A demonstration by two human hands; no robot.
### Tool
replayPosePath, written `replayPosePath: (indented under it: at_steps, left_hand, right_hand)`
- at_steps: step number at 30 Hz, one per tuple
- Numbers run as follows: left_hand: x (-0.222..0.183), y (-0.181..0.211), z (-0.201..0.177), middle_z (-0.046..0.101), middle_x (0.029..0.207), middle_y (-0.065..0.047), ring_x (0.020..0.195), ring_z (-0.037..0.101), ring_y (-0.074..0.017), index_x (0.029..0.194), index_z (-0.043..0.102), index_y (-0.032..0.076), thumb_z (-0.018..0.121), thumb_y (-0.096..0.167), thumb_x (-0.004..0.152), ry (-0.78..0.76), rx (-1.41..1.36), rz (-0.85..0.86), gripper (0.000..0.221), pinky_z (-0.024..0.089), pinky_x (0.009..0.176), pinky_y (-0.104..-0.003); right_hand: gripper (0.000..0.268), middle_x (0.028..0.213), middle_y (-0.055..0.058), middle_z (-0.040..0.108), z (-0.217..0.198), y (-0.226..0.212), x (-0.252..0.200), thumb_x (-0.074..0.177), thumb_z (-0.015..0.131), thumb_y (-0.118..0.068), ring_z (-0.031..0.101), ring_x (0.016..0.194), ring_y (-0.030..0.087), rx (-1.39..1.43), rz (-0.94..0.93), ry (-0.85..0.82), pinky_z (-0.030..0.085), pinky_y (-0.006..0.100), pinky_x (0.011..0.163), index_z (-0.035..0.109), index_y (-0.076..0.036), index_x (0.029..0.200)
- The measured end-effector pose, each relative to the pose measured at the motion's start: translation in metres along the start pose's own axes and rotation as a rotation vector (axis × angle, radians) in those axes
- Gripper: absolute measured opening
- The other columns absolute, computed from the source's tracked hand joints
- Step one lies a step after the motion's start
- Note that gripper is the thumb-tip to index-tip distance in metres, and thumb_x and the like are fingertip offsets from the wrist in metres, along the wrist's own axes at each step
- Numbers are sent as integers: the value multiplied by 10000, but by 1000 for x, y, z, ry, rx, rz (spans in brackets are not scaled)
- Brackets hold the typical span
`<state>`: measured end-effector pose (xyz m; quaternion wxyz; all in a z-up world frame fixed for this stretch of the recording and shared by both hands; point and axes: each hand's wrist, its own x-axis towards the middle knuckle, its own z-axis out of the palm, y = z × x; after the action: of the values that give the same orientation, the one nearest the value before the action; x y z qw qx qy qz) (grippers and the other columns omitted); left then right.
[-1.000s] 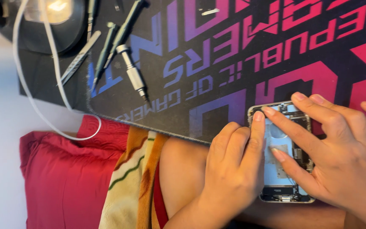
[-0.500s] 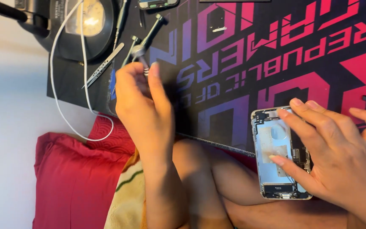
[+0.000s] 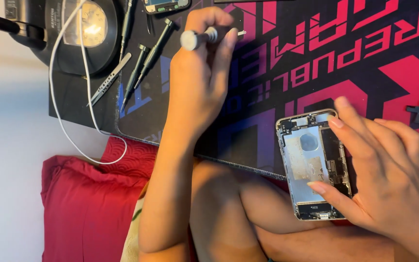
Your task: Assembling or repairing internal components of a smartphone using precision tools like a screwdriver and tweezers.
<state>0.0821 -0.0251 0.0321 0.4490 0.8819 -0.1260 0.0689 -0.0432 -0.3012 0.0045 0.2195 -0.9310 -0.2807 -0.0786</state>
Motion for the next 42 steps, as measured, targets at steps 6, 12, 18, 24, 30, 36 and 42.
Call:
replayPosePath:
  at_steps: [6,12,18,24,30,36,42]
  left_hand:
    - [10,-12,11,638,1076,-6,904,644,-199,1195,467,149,521,152,1082,3,41,35,126,504,877,-311]
    - [11,-18,13,628,1040,-18,870,611,-182,1176,485,137,532,121,1078,18,57,69,110,507,848,-302]
    - [12,-16,11,641,1102,-3,920,640,-173,1188,487,146,532,139,1086,11,49,55,111,506,891,-294]
    - [3,-5,17,645,1126,-3,937,620,-175,1211,503,136,536,147,1090,37,36,49,125,504,903,-307]
    - [11,-11,19,645,1094,-20,929,645,-198,1184,490,130,498,140,1087,42,101,57,97,512,878,-317]
    - [-18,23,20,576,1123,-31,976,562,-163,1194,516,128,545,126,1098,108,-52,32,101,455,915,-290]
    - [-119,52,80,656,1055,-120,968,685,-267,1123,604,72,594,300,1073,-8,-654,51,234,570,925,-376]
  right_hand:
    - [756,1523,347,582,0,1,-1,948,641,-432,653,1255,466,23,-18,95,464,540,1068,522,147,1419]
    - [626,1446,344,632,0,0,-2,973,641,-339,655,1228,446,60,0,150,517,570,1066,622,162,1348]
    - [444,1334,287,704,-5,-6,4,988,662,-226,690,1169,417,70,21,171,559,548,1083,686,146,1229]
    - [271,1283,304,734,-9,-10,9,1080,538,4,729,1166,409,106,64,193,563,479,1073,704,165,1222]
    - [251,1288,274,738,-10,-10,8,1053,614,-15,726,1173,376,83,69,180,561,454,1072,704,145,1225]
    - [232,1243,277,738,-10,-9,10,1035,668,-23,727,1112,386,91,27,219,581,477,1061,706,162,1171]
    - [215,1010,218,745,-11,-12,8,918,843,-60,726,973,368,173,92,265,587,445,989,763,109,1023]
